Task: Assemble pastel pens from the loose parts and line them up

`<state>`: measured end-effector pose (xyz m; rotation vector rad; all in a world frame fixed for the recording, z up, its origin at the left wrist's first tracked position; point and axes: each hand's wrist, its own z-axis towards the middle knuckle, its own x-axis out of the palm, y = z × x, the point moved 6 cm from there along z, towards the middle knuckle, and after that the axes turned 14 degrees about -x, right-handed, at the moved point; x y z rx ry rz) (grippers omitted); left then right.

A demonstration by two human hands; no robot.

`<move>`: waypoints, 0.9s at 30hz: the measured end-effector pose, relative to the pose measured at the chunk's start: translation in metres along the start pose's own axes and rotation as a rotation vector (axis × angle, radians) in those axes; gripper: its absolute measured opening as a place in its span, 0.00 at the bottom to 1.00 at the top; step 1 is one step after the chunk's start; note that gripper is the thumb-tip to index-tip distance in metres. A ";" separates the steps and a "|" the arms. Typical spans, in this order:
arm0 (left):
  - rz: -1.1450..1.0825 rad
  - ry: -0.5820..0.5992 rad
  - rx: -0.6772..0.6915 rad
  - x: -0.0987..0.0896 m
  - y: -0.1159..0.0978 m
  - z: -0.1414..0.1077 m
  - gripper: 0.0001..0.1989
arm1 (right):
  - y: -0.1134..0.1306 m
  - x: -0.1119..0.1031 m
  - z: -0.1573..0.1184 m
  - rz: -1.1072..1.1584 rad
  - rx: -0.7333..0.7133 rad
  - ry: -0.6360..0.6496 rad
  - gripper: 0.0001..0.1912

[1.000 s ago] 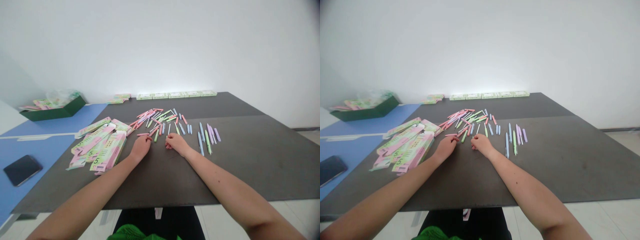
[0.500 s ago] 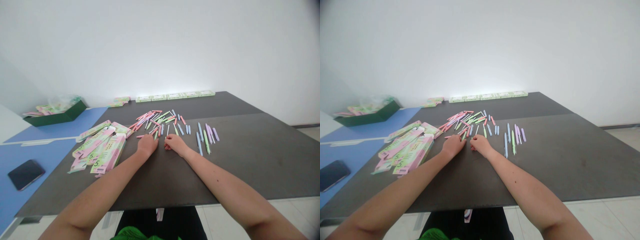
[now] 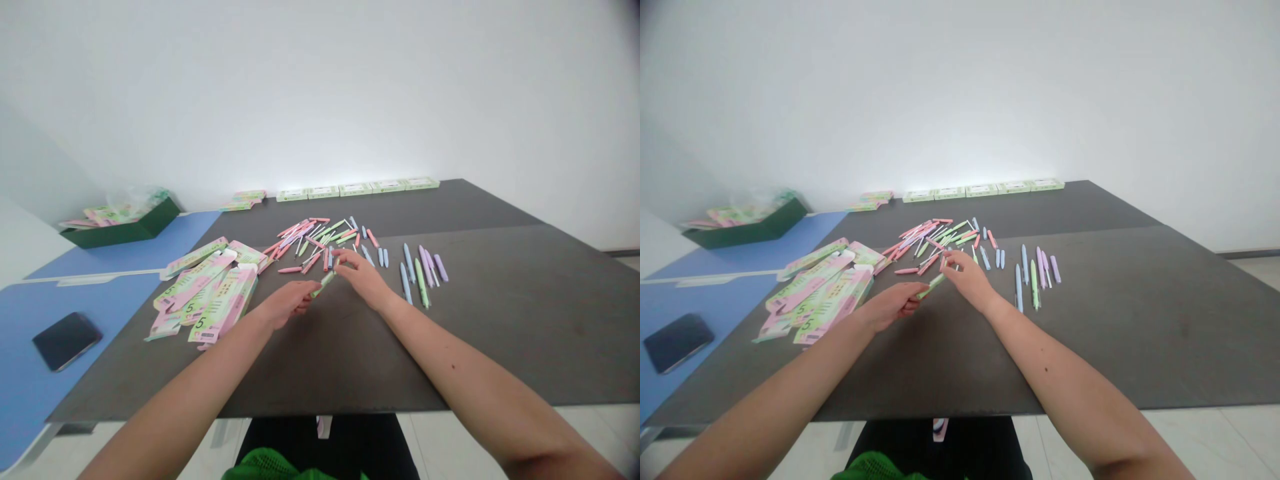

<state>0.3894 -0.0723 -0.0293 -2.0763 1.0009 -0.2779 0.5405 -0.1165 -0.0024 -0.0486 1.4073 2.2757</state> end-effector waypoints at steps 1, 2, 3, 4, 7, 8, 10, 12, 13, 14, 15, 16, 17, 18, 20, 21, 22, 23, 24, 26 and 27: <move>-0.069 0.110 -0.024 0.005 0.000 -0.002 0.15 | 0.007 0.003 0.000 0.000 -0.055 0.078 0.05; -0.088 0.181 -0.030 0.009 -0.003 -0.004 0.15 | 0.013 0.007 0.000 -0.003 -0.091 0.155 0.05; -0.093 0.229 -0.034 0.010 -0.005 -0.005 0.15 | 0.015 0.011 -0.002 -0.014 -0.109 0.222 0.06; -0.109 0.259 -0.050 0.011 -0.007 -0.005 0.15 | 0.016 0.015 -0.004 -0.031 -0.106 0.263 0.06; -0.175 0.292 -0.085 0.009 -0.010 -0.005 0.15 | 0.011 0.023 -0.009 -0.043 -0.078 0.276 0.06; -0.204 0.287 -0.085 0.007 -0.009 -0.005 0.15 | 0.009 0.026 -0.010 -0.009 -0.063 0.259 0.06; -0.263 0.253 -0.043 0.005 -0.008 -0.003 0.18 | 0.005 0.031 -0.013 0.139 -0.013 0.213 0.07; -0.317 0.141 0.086 0.000 -0.008 -0.002 0.20 | 0.002 0.035 -0.016 0.331 0.058 0.146 0.08; -0.326 0.049 0.181 -0.004 -0.008 -0.003 0.20 | 0.000 0.037 -0.017 0.420 0.097 0.109 0.08; -0.313 -0.054 0.282 -0.008 -0.009 -0.005 0.19 | -0.001 0.038 -0.018 0.502 0.133 0.077 0.08; -0.275 -0.154 0.377 -0.010 -0.010 -0.009 0.17 | -0.001 0.039 -0.019 0.576 0.162 0.053 0.08; -0.217 -0.235 0.458 -0.011 -0.012 -0.013 0.15 | -0.001 0.040 -0.020 0.642 0.184 0.036 0.08; -0.141 -0.288 0.522 -0.009 -0.013 -0.016 0.15 | 0.000 0.041 -0.021 0.698 0.201 0.026 0.08; -0.059 -0.320 0.574 -0.007 -0.015 -0.019 0.14 | 0.002 0.042 -0.022 0.741 0.213 0.024 0.08; 0.097 -0.370 0.664 -0.002 -0.019 -0.026 0.14 | 0.005 0.045 -0.023 0.800 0.228 0.027 0.08; 0.172 -0.410 0.705 0.000 -0.021 -0.030 0.13 | 0.006 0.047 -0.024 0.821 0.238 0.033 0.08; 0.242 -0.459 0.745 0.000 -0.023 -0.034 0.12 | 0.007 0.049 -0.025 0.840 0.251 0.039 0.08; 0.305 -0.510 0.784 0.000 -0.025 -0.038 0.11 | 0.007 0.050 -0.026 0.860 0.267 0.040 0.08; 0.359 -0.558 0.828 0.001 -0.026 -0.043 0.10 | 0.007 0.050 -0.026 0.879 0.285 0.035 0.07; 0.447 -0.620 0.927 0.003 -0.027 -0.052 0.08 | 0.005 0.048 -0.026 0.881 0.311 0.003 0.06; 0.488 -0.633 0.982 0.005 -0.027 -0.057 0.07 | 0.003 0.044 -0.026 0.864 0.314 -0.023 0.05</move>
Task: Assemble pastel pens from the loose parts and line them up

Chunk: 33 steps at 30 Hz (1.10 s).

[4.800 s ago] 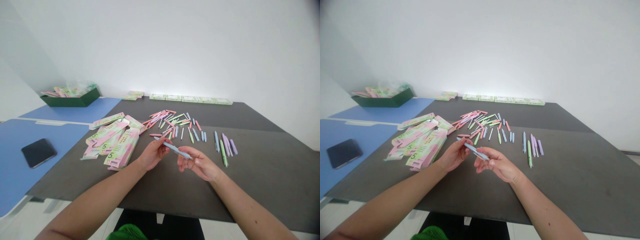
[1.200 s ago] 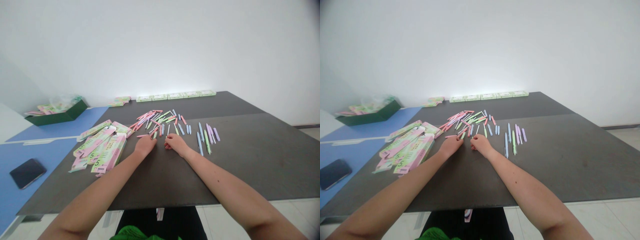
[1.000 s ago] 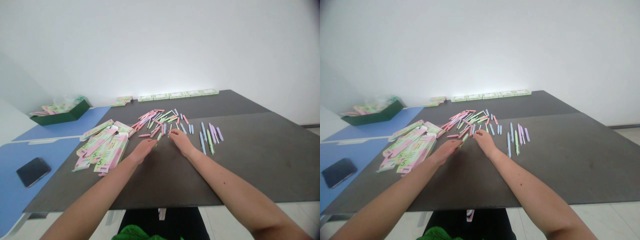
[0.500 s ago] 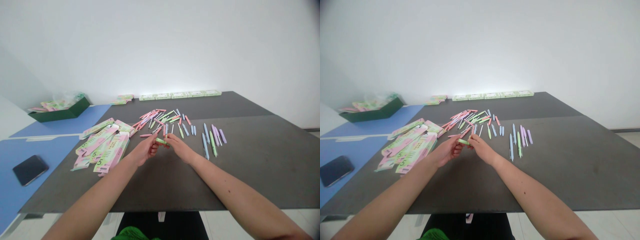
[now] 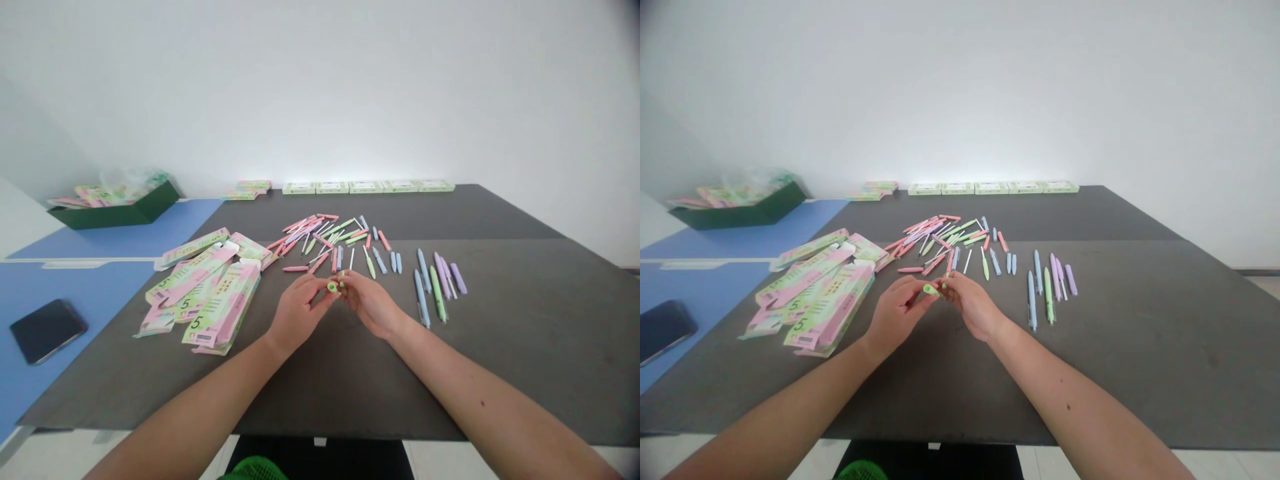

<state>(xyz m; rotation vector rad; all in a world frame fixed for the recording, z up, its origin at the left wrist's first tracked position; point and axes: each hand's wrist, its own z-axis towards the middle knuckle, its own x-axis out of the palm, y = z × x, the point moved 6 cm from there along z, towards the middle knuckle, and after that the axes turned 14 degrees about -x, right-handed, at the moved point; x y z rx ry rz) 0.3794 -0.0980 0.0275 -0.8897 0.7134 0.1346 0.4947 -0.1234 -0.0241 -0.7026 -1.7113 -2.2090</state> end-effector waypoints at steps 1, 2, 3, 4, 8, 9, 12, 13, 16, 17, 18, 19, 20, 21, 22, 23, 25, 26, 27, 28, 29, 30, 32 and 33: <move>0.024 -0.007 0.061 -0.001 -0.004 -0.003 0.07 | 0.002 -0.004 0.001 -0.017 -0.014 -0.026 0.06; 0.048 -0.013 0.116 -0.002 -0.008 -0.006 0.07 | 0.005 -0.008 0.002 -0.032 -0.029 -0.047 0.06; 0.073 -0.017 0.161 -0.003 -0.012 -0.009 0.07 | 0.008 -0.011 0.003 -0.041 -0.046 -0.063 0.06; 0.095 -0.022 0.195 -0.004 -0.016 -0.011 0.07 | 0.010 -0.013 0.004 -0.043 -0.060 -0.072 0.06; 0.151 -0.026 0.248 -0.006 -0.024 -0.015 0.07 | 0.015 -0.016 0.006 -0.062 -0.087 -0.069 0.06; 0.156 -0.025 0.252 -0.006 -0.025 -0.016 0.07 | 0.016 -0.016 0.006 -0.074 -0.092 -0.070 0.07; 0.164 -0.009 0.247 -0.007 -0.026 -0.016 0.07 | 0.019 -0.016 0.005 -0.111 -0.115 -0.084 0.06; 0.167 0.002 0.245 -0.006 -0.026 -0.016 0.08 | 0.021 -0.015 0.004 -0.127 -0.126 -0.091 0.06; 0.183 0.032 0.240 -0.005 -0.026 -0.017 0.08 | 0.029 -0.014 0.003 -0.190 -0.177 -0.112 0.06; 0.188 0.035 0.238 -0.005 -0.026 -0.017 0.08 | 0.032 -0.013 0.002 -0.209 -0.195 -0.113 0.06; 0.191 0.037 0.232 -0.005 -0.026 -0.017 0.09 | 0.034 -0.012 0.002 -0.225 -0.212 -0.112 0.06; 0.194 0.041 0.225 -0.005 -0.026 -0.017 0.09 | 0.036 -0.011 0.002 -0.234 -0.225 -0.108 0.06; 0.193 0.043 0.216 -0.005 -0.026 -0.017 0.09 | 0.038 -0.010 0.001 -0.238 -0.237 -0.105 0.06; 0.190 0.047 0.207 -0.004 -0.025 -0.016 0.09 | 0.040 -0.009 0.001 -0.241 -0.245 -0.102 0.06; 0.184 0.051 0.198 -0.004 -0.025 -0.016 0.09 | 0.041 -0.009 0.001 -0.243 -0.253 -0.101 0.06; 0.177 0.058 0.192 -0.003 -0.025 -0.015 0.09 | 0.042 -0.008 0.000 -0.245 -0.260 -0.101 0.06; 0.165 0.074 0.181 -0.002 -0.023 -0.014 0.09 | 0.044 -0.006 -0.001 -0.255 -0.280 -0.098 0.05; 0.161 0.080 0.178 -0.002 -0.023 -0.014 0.09 | 0.045 -0.005 -0.002 -0.261 -0.291 -0.091 0.05; 0.160 0.083 0.177 -0.002 -0.023 -0.014 0.09 | 0.046 -0.003 -0.003 -0.265 -0.301 -0.080 0.05; 0.163 0.081 0.178 -0.002 -0.022 -0.014 0.09 | 0.048 -0.001 -0.004 -0.268 -0.311 -0.067 0.04; 0.169 0.075 0.183 -0.002 -0.023 -0.014 0.09 | 0.049 0.001 -0.005 -0.269 -0.321 -0.053 0.04; 0.175 0.065 0.193 -0.002 -0.023 -0.015 0.09 | 0.050 0.003 -0.006 -0.271 -0.328 -0.041 0.04; 0.188 0.047 0.216 -0.003 -0.025 -0.016 0.09 | 0.051 0.005 -0.007 -0.282 -0.334 -0.031 0.04; 0.194 0.041 0.225 -0.004 -0.025 -0.017 0.08 | 0.051 0.005 -0.007 -0.291 -0.334 -0.033 0.04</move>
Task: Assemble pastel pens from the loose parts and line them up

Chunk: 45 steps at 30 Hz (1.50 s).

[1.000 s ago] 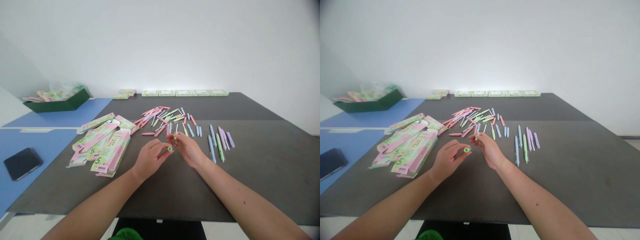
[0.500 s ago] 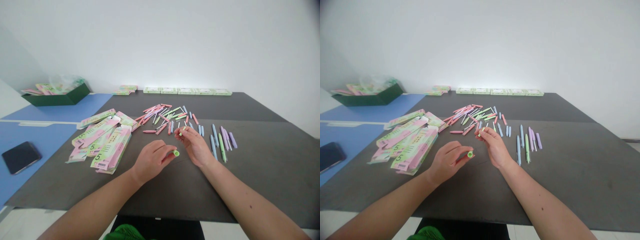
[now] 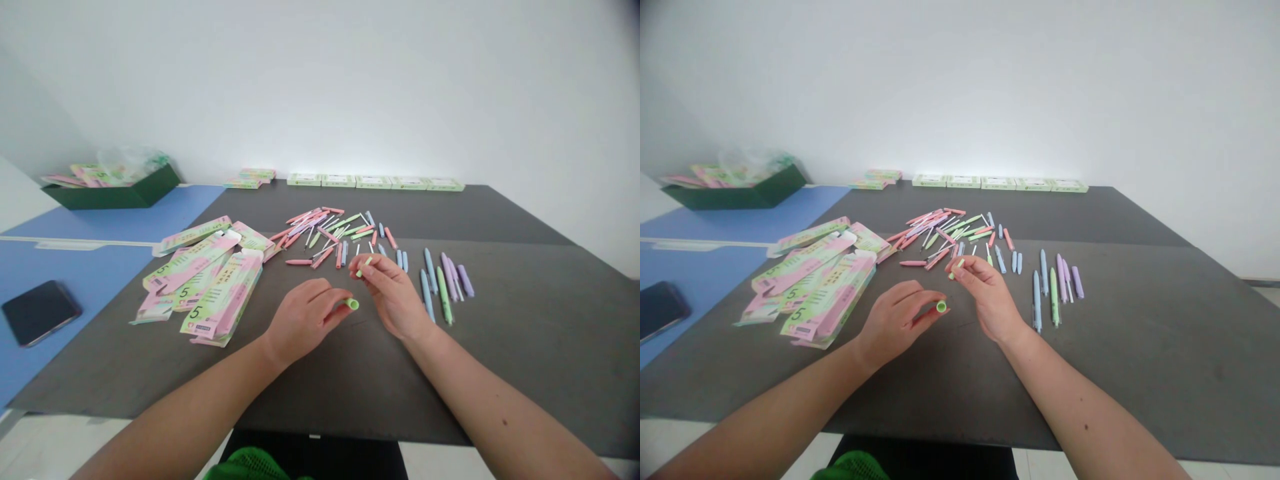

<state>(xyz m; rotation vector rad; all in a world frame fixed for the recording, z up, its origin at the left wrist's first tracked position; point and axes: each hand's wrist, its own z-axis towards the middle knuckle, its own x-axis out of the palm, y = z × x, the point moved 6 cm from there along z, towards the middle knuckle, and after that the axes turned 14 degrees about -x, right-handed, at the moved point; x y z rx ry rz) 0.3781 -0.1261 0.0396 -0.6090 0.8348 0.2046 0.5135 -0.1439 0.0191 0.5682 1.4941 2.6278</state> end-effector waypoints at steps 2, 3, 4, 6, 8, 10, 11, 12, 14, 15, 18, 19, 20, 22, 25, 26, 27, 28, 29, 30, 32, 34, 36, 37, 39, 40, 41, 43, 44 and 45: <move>0.013 -0.006 0.007 0.000 -0.001 0.000 0.09 | -0.001 -0.001 0.000 -0.018 0.006 -0.003 0.05; 0.021 -0.008 0.007 -0.001 -0.001 0.000 0.09 | -0.001 -0.001 0.000 -0.020 0.008 -0.004 0.05; 0.029 -0.009 0.009 -0.001 -0.001 -0.001 0.09 | -0.002 -0.001 0.000 -0.016 0.007 -0.004 0.05; 0.037 -0.013 0.016 -0.001 -0.002 -0.001 0.09 | -0.002 -0.001 0.000 -0.001 0.006 -0.002 0.04; 0.038 -0.011 0.013 -0.001 -0.002 -0.001 0.09 | -0.002 -0.001 0.000 -0.005 0.011 -0.006 0.04; 0.036 -0.002 -0.003 -0.001 -0.001 -0.001 0.10 | -0.002 -0.002 0.001 -0.027 0.020 -0.018 0.05; 0.031 0.008 -0.016 0.000 -0.001 -0.001 0.10 | -0.002 -0.003 0.001 -0.035 0.026 -0.024 0.05; 0.020 0.020 -0.033 0.000 0.000 0.000 0.10 | -0.003 -0.004 0.001 -0.036 0.033 -0.029 0.06; -0.034 0.036 -0.094 -0.001 0.004 0.003 0.10 | -0.008 -0.005 0.001 -0.023 0.067 -0.048 0.06; -0.078 0.032 -0.149 -0.001 0.009 0.006 0.09 | -0.013 -0.007 0.000 -0.009 0.101 -0.069 0.07; -0.310 0.014 -0.443 0.000 0.033 0.012 0.08 | -0.036 -0.013 -0.006 0.079 0.267 -0.171 0.07; -0.438 0.026 -0.580 0.005 0.044 0.012 0.09 | -0.044 -0.015 -0.009 0.115 0.329 -0.211 0.07; -0.603 0.059 -0.726 0.013 0.054 0.011 0.10 | -0.051 -0.016 -0.012 0.144 0.385 -0.247 0.07; -1.016 0.146 -1.027 0.035 0.070 0.003 0.11 | -0.061 -0.019 -0.016 0.164 0.458 -0.301 0.07; -1.574 0.333 -1.378 0.067 0.071 -0.012 0.12 | -0.061 -0.022 -0.016 0.120 0.445 -0.321 0.07; -1.693 0.397 -1.454 0.073 0.068 -0.015 0.13 | -0.059 -0.022 -0.015 0.105 0.426 -0.314 0.07; -1.778 0.453 -1.511 0.077 0.065 -0.018 0.14 | -0.057 -0.022 -0.014 0.093 0.411 -0.304 0.07; -1.839 0.503 -1.550 0.080 0.062 -0.020 0.14 | -0.056 -0.021 -0.013 0.086 0.405 -0.293 0.06; -1.884 0.540 -1.576 0.080 0.059 -0.021 0.14 | -0.055 -0.020 -0.013 0.085 0.408 -0.284 0.06; -1.916 0.570 -1.598 0.080 0.056 -0.022 0.14 | -0.055 -0.020 -0.013 0.086 0.418 -0.280 0.06; -1.953 0.631 -1.645 0.080 0.052 -0.024 0.12 | -0.057 -0.019 -0.014 0.090 0.443 -0.289 0.06; -1.973 0.697 -1.689 0.079 0.049 -0.026 0.10 | -0.059 -0.020 -0.016 0.094 0.464 -0.303 0.07; -1.989 0.744 -1.715 0.079 0.048 -0.028 0.09 | -0.061 -0.020 -0.016 0.091 0.471 -0.308 0.07; -1.995 0.749 -1.722 0.079 0.049 -0.028 0.09 | -0.062 -0.021 -0.016 0.086 0.472 -0.306 0.07; -1.997 0.732 -1.730 0.079 0.053 -0.027 0.08 | -0.063 -0.021 -0.016 0.081 0.470 -0.301 0.07; -1.996 0.717 -1.732 0.078 0.055 -0.027 0.08 | -0.063 -0.022 -0.016 0.080 0.471 -0.298 0.07; -1.995 0.703 -1.730 0.077 0.057 -0.026 0.08 | -0.063 -0.022 -0.016 0.081 0.470 -0.297 0.07; -1.999 0.667 -1.713 0.074 0.060 -0.024 0.07 | -0.062 -0.022 -0.015 0.080 0.457 -0.286 0.07; -2.000 0.652 -1.702 0.072 0.062 -0.023 0.07 | -0.061 -0.021 -0.015 0.075 0.448 -0.278 0.07; -1.998 0.644 -1.693 0.071 0.062 -0.023 0.07 | -0.061 -0.021 -0.015 0.068 0.440 -0.270 0.07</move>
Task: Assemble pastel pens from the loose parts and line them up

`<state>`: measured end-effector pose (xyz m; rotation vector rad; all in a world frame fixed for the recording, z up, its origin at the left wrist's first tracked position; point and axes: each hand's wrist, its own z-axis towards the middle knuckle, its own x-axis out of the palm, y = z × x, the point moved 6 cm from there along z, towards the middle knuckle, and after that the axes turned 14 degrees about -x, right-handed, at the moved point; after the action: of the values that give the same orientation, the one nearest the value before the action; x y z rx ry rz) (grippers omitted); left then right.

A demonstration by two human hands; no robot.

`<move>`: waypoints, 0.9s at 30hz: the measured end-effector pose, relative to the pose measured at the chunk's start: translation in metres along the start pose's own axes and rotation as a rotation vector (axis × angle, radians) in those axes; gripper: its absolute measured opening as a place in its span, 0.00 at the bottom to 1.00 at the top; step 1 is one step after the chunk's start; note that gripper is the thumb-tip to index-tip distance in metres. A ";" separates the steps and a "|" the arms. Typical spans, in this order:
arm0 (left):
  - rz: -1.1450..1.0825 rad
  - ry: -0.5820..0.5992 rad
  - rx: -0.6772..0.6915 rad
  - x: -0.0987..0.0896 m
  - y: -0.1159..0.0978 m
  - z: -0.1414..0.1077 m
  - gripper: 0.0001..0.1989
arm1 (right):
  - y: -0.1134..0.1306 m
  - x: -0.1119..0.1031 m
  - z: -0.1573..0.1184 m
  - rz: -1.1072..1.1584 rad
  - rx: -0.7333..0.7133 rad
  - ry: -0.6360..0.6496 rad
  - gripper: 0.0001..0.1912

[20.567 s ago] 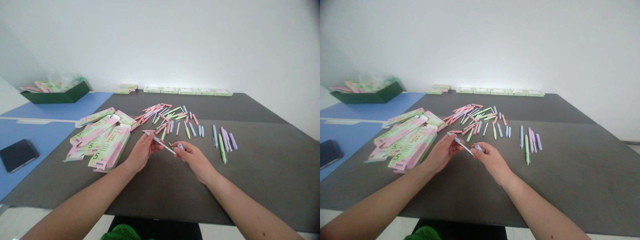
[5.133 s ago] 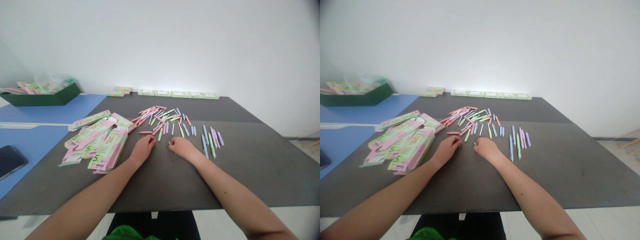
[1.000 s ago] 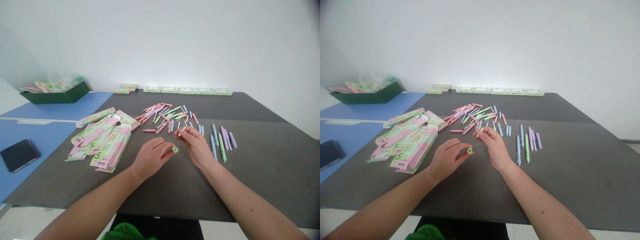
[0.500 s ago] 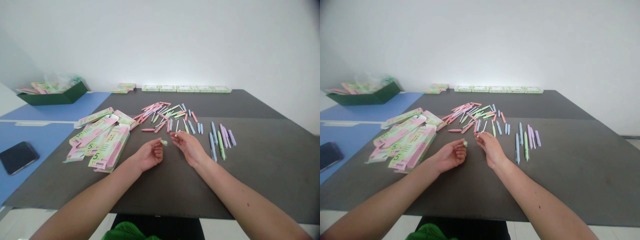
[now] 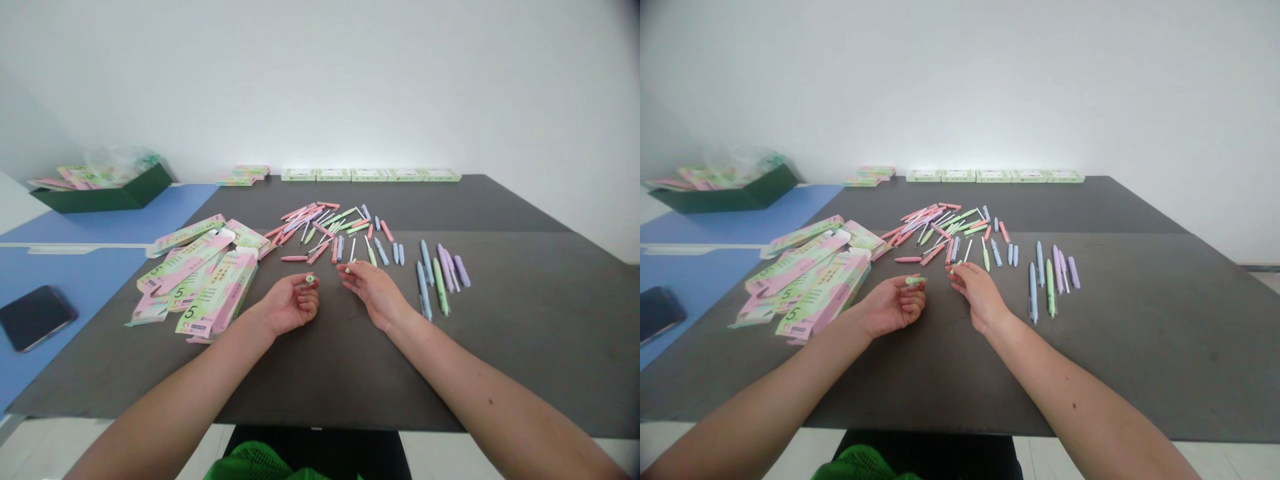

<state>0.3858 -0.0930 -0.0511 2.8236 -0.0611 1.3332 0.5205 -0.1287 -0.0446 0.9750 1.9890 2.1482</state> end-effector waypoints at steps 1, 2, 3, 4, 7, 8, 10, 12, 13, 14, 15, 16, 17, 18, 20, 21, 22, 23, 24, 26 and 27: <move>0.009 -0.002 0.003 0.000 -0.001 -0.001 0.06 | 0.001 0.000 0.000 -0.006 -0.007 0.006 0.08; 0.021 -0.004 -0.002 0.001 -0.001 -0.002 0.06 | 0.001 0.001 0.000 -0.010 -0.012 0.008 0.08; 0.036 -0.006 -0.011 0.001 0.000 -0.003 0.06 | 0.001 0.001 -0.001 -0.012 -0.013 0.008 0.08; 0.052 -0.005 -0.019 0.001 0.000 -0.003 0.06 | 0.001 0.001 -0.001 -0.012 -0.011 0.006 0.08; 0.115 -0.005 -0.016 0.001 0.000 -0.002 0.07 | 0.000 0.001 -0.001 -0.019 -0.006 -0.004 0.09; 0.153 -0.024 -0.008 0.000 -0.001 -0.001 0.07 | 0.000 0.001 -0.001 -0.028 -0.005 -0.006 0.09; 0.274 -0.106 0.046 -0.003 -0.004 0.002 0.09 | 0.000 0.002 -0.001 -0.043 0.000 0.010 0.09; 0.470 -0.229 0.196 -0.006 -0.014 0.002 0.12 | 0.000 0.004 0.000 -0.050 0.005 0.042 0.09; 0.592 -0.308 0.308 -0.005 -0.021 -0.001 0.14 | 0.000 0.004 0.000 -0.057 0.006 0.059 0.09; 0.727 -0.407 0.430 -0.004 -0.029 -0.004 0.15 | 0.000 0.005 0.000 -0.069 0.006 0.071 0.09; 0.869 -0.529 0.550 -0.002 -0.036 -0.009 0.16 | 0.000 0.005 0.000 -0.086 0.005 0.080 0.09; 1.011 -0.668 0.655 -0.001 -0.042 -0.013 0.17 | -0.001 0.006 0.000 -0.103 0.003 0.086 0.09; 1.148 -0.810 0.734 0.002 -0.047 -0.016 0.17 | -0.001 0.006 0.000 -0.119 -0.001 0.095 0.09; 1.278 -0.938 0.781 0.004 -0.050 -0.018 0.17 | -0.001 0.007 0.000 -0.133 -0.008 0.104 0.09; 1.516 -1.109 0.800 0.008 -0.051 -0.015 0.18 | -0.002 0.008 0.001 -0.170 -0.028 0.119 0.09; 1.616 -1.162 0.785 0.009 -0.050 -0.012 0.19 | -0.003 0.008 0.001 -0.193 -0.039 0.122 0.10; 1.699 -1.209 0.768 0.009 -0.048 -0.010 0.20 | -0.004 0.008 0.002 -0.218 -0.049 0.122 0.10; 1.764 -1.254 0.757 0.010 -0.048 -0.010 0.21 | -0.005 0.007 0.002 -0.239 -0.056 0.121 0.10; 1.813 -1.297 0.758 0.012 -0.049 -0.011 0.22 | -0.006 0.007 0.003 -0.254 -0.059 0.120 0.10; 1.876 -1.376 0.789 0.019 -0.056 -0.020 0.22 | -0.010 0.006 0.005 -0.266 -0.054 0.125 0.09; 1.902 -1.405 0.813 0.025 -0.064 -0.026 0.21 | -0.013 0.006 0.006 -0.268 -0.050 0.128 0.09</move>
<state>0.3843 -0.0287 -0.0157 -1.1642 1.2359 0.7780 0.5137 -0.1190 -0.0538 0.5397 1.9766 2.1458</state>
